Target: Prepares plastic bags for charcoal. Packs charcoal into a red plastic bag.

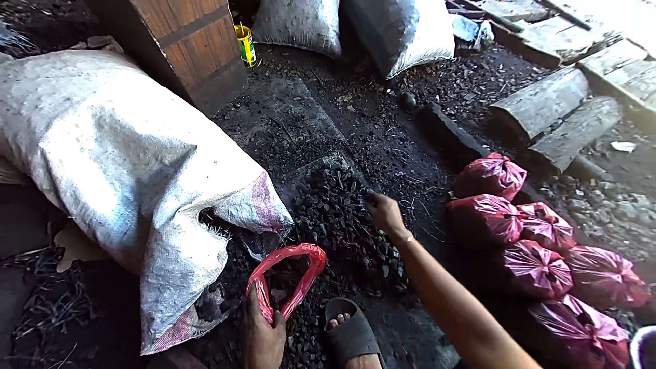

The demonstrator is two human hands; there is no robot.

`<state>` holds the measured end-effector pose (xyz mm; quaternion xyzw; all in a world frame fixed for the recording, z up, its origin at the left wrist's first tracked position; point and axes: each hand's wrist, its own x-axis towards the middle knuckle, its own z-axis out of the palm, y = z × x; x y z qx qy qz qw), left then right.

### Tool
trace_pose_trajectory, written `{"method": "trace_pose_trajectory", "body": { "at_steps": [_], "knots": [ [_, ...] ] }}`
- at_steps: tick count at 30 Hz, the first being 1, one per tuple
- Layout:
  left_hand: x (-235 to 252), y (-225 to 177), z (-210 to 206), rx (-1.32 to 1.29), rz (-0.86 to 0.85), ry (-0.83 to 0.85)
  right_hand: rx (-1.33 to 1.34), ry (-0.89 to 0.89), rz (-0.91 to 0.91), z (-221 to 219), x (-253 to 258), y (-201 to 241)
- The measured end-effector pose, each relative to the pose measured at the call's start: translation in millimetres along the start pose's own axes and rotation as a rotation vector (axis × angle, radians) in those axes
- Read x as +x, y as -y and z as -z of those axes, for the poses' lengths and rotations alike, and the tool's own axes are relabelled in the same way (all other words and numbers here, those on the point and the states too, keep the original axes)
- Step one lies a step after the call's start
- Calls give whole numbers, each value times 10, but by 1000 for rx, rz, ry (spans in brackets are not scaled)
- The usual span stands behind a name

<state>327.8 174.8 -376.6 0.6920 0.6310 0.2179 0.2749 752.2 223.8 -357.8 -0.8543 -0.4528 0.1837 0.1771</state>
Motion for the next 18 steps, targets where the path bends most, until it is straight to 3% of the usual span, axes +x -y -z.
{"method": "trace_pose_trajectory", "body": {
  "at_steps": [4,8,12,15,18],
  "knots": [
    [-3,-25,-33,17,15,11,-150,84,-115,-143,684,-663],
    [27,-122,1,34,27,30,-29,227,-112,-419,898,-955],
    [84,-130,29,43,12,41,-14,82,-111,-428,836,-910],
    [97,-120,43,45,14,39,182,-96,-40,-330,624,-718],
    [89,-165,43,42,12,47,553,-5,178,-157,231,-383]
  ]
}}
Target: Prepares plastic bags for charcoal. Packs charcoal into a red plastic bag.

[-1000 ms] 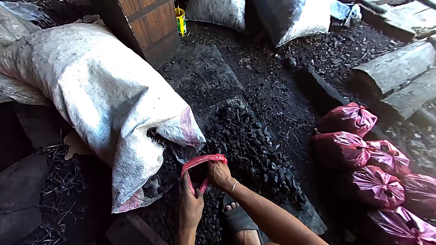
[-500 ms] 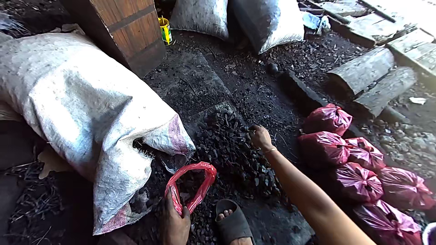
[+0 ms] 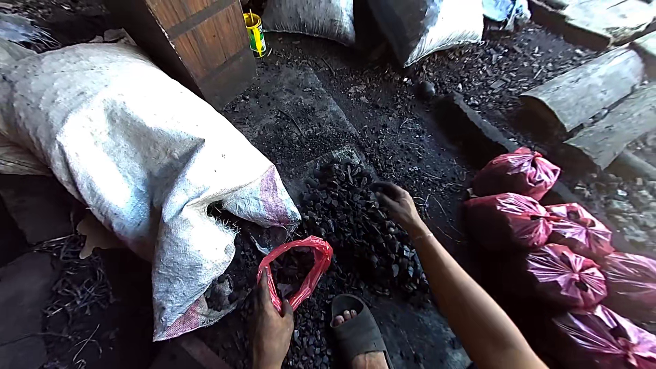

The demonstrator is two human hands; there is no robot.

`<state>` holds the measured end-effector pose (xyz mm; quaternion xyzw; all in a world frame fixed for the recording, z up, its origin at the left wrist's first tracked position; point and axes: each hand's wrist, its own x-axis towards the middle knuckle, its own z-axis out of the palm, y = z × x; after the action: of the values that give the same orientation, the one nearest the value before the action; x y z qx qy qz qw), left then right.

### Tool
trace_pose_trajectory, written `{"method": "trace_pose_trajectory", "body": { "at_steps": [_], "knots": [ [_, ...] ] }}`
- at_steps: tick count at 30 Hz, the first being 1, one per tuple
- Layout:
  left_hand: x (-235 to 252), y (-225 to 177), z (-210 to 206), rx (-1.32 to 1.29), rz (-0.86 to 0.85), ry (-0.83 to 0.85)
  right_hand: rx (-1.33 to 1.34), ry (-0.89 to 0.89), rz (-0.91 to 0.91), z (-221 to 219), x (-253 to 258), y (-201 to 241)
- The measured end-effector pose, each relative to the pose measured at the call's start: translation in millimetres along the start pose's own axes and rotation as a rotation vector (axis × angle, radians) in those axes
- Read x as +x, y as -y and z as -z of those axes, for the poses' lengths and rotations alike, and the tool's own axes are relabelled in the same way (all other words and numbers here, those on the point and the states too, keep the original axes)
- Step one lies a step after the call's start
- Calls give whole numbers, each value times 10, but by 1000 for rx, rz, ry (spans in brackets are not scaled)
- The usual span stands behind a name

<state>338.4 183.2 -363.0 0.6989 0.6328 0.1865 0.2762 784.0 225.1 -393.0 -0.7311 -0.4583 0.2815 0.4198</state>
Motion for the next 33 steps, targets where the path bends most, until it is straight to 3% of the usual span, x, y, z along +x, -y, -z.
{"method": "trace_pose_trajectory", "body": {
  "at_steps": [3,9,12,15,18,20,22,25,29,33],
  "knots": [
    [-18,-47,18,0,-8,14,175,344,196,-250,-480,532],
    [-42,-41,21,1,-4,8,-332,698,548,-1331,-1129,1103],
    [-53,3,53,9,11,-5,-538,861,506,-1797,-1214,1087],
    [-62,29,49,15,1,-6,-622,995,408,-1911,-1250,998],
    [-84,52,45,18,7,-10,-404,791,515,-1503,-1276,1084],
    [-91,54,-10,6,-5,-10,-229,607,451,-1057,-1123,1051],
    [-92,32,-63,-17,-17,-1,-316,392,243,-620,-864,841],
    [-116,-5,-119,-59,-39,-5,-663,158,-127,-245,-435,290],
    [-117,-7,-156,-49,-25,-16,-881,168,-324,-158,-183,-127],
    [-95,24,-153,-46,-10,-4,-928,170,-342,-216,-140,-231]
  ]
}}
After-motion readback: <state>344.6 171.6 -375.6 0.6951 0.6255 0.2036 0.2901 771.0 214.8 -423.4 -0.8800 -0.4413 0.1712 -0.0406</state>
